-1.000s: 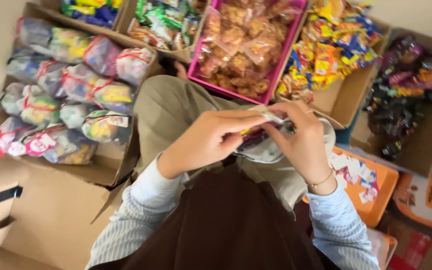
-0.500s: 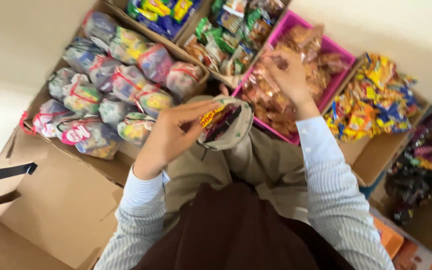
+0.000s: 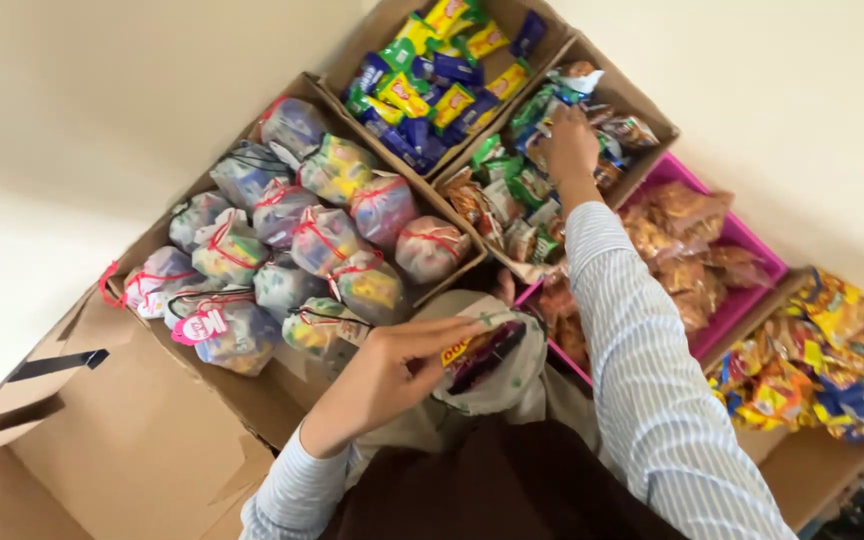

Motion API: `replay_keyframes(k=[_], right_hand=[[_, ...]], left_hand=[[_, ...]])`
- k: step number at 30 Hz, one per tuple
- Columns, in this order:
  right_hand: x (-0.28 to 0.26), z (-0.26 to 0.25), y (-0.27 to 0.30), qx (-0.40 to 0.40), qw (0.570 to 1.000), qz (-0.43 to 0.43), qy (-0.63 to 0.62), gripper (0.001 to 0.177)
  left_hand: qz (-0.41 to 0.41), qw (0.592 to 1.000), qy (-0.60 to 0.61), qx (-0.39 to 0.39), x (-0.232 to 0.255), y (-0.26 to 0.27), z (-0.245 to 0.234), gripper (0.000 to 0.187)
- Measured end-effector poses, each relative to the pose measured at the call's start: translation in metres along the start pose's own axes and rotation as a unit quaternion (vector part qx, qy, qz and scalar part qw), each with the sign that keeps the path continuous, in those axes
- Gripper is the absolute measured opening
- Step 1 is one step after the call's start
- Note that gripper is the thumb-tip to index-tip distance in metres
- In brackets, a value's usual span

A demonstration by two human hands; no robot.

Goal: Packing various snacks and candies into small plastic gift bags and tying them closed while sitting on the floor.

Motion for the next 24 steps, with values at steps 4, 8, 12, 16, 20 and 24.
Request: replay_keyframes(k=[4,8,12,16,20,24], right_hand=[[0.017,0.049,-0.021,0.099,0.988,-0.021,0.116,0.072],[-0.005,-0.050,0.053,0.161,0.979,-0.002,-0.128,0.023],[-0.051,-0.185,0.184,0.173,0.798,-0.158,-0.556,0.030],[-0.002,-0.215,0.300,0.171,0.873,-0.169,-0.424,0.023],[-0.077,-0.285,0.346,0.039,0.799,-0.383,-0.462,0.014],[-0.114,-0.290,0.356,0.130,0.834,-0.465,-0.269,0.025]], left_hand=[[-0.033,0.999,0.032,0.002,-0.008,-0.002,-0.007,0.053],[-0.025,0.999,0.028,-0.005,-0.008,0.001,-0.007,0.052],[0.011,0.999,0.031,0.015,-0.005,0.010,0.002,0.052],[0.053,0.998,0.020,0.027,0.004,0.017,0.007,0.049],[0.074,0.996,0.002,0.038,0.002,0.028,0.016,0.049],[0.059,0.998,0.012,0.030,-0.006,0.034,0.022,0.050]])
Point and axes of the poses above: each hand's wrist, its own y-axis away from the middle knuckle, its own z-axis out of the palm, x = y × z, the point moved 4 cm from there along -y, towards the middle knuckle, and after that the axes turned 1 degree about y, right-handed, at the moved point
